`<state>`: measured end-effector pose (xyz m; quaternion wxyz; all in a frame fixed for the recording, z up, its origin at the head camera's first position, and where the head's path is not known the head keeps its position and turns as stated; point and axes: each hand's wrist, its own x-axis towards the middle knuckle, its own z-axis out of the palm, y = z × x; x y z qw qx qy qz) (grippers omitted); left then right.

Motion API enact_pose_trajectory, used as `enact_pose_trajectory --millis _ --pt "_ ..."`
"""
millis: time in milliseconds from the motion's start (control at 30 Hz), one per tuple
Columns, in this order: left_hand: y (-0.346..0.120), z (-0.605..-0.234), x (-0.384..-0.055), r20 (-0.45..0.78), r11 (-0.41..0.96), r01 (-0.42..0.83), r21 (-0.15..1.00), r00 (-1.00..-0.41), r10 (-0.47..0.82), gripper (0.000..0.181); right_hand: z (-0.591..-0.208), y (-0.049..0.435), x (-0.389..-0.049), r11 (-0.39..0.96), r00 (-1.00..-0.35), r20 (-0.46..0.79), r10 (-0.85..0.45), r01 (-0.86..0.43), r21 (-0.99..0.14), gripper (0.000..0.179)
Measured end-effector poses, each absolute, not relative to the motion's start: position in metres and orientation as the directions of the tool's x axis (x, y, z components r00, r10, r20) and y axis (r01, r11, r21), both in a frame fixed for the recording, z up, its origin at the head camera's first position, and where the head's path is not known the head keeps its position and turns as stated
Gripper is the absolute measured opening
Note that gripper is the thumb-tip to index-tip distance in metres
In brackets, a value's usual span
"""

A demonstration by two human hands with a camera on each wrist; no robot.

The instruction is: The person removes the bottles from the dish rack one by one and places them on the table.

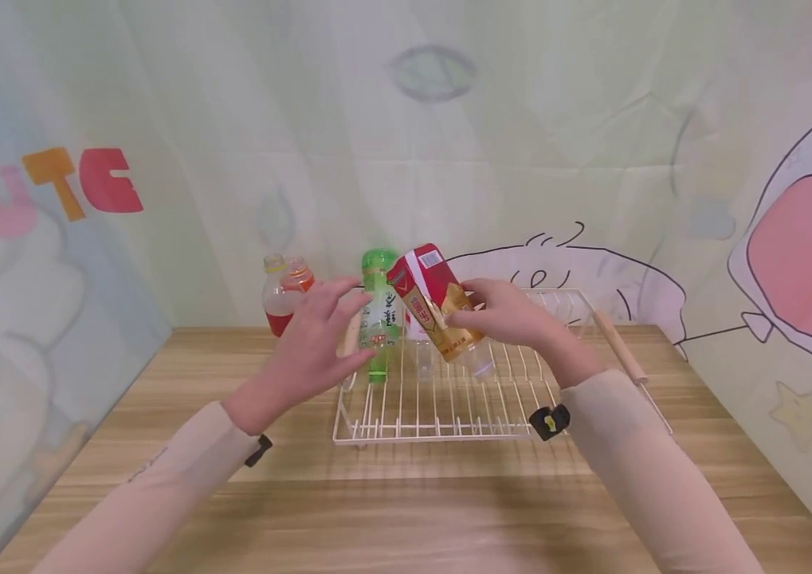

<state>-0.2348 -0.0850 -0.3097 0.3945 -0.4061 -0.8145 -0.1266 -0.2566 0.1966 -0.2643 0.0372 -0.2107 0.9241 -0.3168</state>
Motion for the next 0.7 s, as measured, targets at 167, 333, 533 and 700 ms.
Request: enact_pose_trajectory --millis 167,333,533,700 --pt "-0.081 -0.305 -0.231 0.733 0.626 0.772 -0.113 -0.36 0.577 0.071 -0.264 0.187 -0.25 0.71 -0.887 0.07 -0.456 -0.41 -0.573 0.058" --pt "-0.077 -0.299 -0.226 0.714 0.618 0.779 -0.112 -0.369 0.595 0.073 -0.264 0.18 -0.245 0.702 -0.866 0.076 -0.495 -0.45 -0.553 0.053" --pt "-0.072 -0.293 -0.222 0.674 0.629 0.765 -0.136 -0.394 0.625 0.074 -0.265 0.17 -0.238 0.689 -0.836 0.082 -0.543 -0.499 -0.525 0.048" --pt "-0.069 -0.29 -0.22 0.632 0.643 0.754 -0.13 -0.437 0.64 0.077 -0.264 0.162 -0.234 0.7 -0.821 0.094 -0.564 -0.535 -0.474 0.045"
